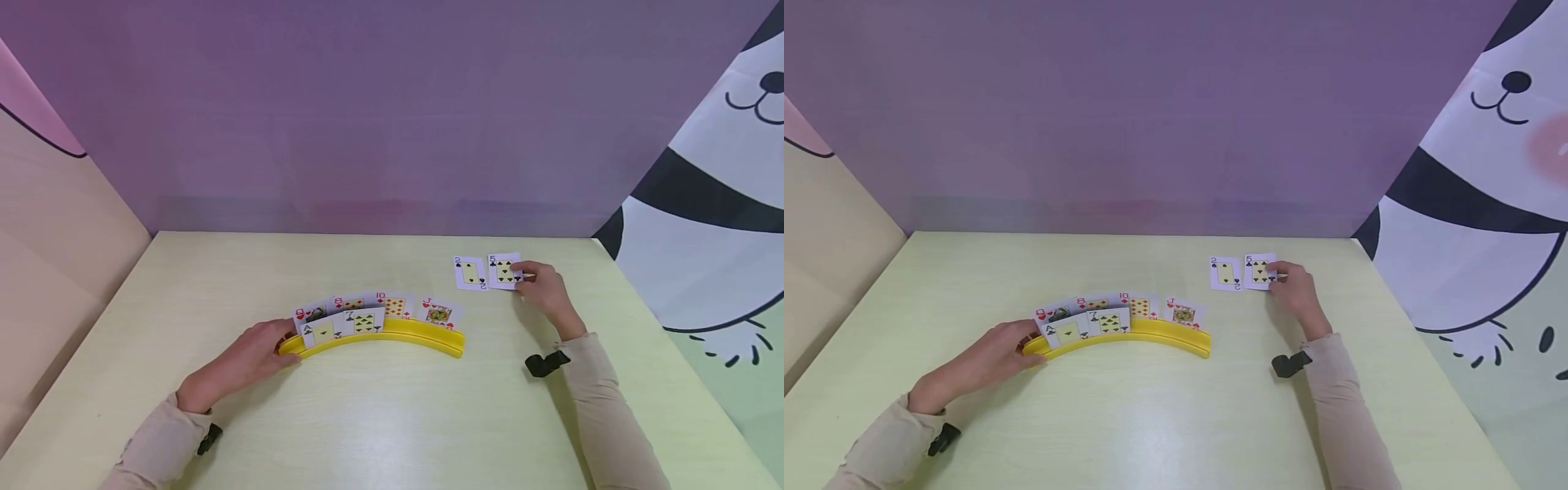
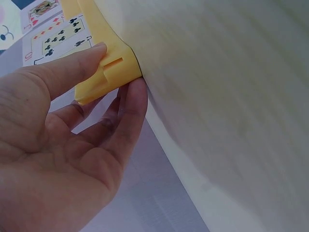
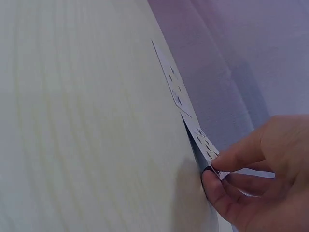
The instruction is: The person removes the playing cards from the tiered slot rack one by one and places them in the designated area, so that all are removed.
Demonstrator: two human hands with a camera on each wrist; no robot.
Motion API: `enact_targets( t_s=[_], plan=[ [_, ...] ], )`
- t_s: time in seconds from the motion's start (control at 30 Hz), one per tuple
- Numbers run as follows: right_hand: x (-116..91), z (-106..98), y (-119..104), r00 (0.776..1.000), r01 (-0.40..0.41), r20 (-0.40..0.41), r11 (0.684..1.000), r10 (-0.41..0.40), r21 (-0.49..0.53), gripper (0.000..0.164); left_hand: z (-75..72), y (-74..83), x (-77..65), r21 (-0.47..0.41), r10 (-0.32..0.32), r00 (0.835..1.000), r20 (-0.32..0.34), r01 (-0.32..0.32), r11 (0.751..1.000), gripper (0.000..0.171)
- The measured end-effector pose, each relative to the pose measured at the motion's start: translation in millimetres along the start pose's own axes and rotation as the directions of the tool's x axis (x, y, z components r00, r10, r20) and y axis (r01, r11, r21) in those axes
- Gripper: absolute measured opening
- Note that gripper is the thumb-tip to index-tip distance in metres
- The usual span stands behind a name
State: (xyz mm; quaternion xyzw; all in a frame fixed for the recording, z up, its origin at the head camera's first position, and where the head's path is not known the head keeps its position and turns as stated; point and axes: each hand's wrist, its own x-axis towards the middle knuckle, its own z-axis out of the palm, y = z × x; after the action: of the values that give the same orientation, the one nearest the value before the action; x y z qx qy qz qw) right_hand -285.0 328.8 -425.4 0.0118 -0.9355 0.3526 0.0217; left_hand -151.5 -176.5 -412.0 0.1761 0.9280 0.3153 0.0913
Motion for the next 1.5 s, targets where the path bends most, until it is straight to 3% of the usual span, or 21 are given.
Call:
enact_targets(
  t_s=[0.27, 0.5, 0.73, 1.5],
  plan=[
    [-4, -8, 0, 0.997, 0.058, 0.049, 0.993, -0.053, -0.103, 0.039, 2.2, 0.7, 4.8, -0.004, 0.063, 0.998, -0.005, -0.063, 0.998, 0.046],
    [-2, -2, -7, 0.993, 0.112, 0.056, 0.982, -0.105, -0.148, 0.037, 1.3, 0.2, 1.9, 0.006, -0.017, 1.0, -0.008, 0.017, 1.0, 0.048],
    [1, 11, -2, 0.981, 0.195, 0.05, 0.961, -0.188, -0.197, 0.033, -1.3, -3.1, -0.9, 0.0, 0.033, 0.999, -0.007, -0.033, 0.999, 0.045],
    [-5, 13, -11, 0.984, 0.179, 0.049, 0.962, -0.172, -0.207, 0.037, -0.6, 0.5, -1.1, -0.004, 0.019, 1.0, -0.005, -0.019, 1.0, 0.045]
  ],
)
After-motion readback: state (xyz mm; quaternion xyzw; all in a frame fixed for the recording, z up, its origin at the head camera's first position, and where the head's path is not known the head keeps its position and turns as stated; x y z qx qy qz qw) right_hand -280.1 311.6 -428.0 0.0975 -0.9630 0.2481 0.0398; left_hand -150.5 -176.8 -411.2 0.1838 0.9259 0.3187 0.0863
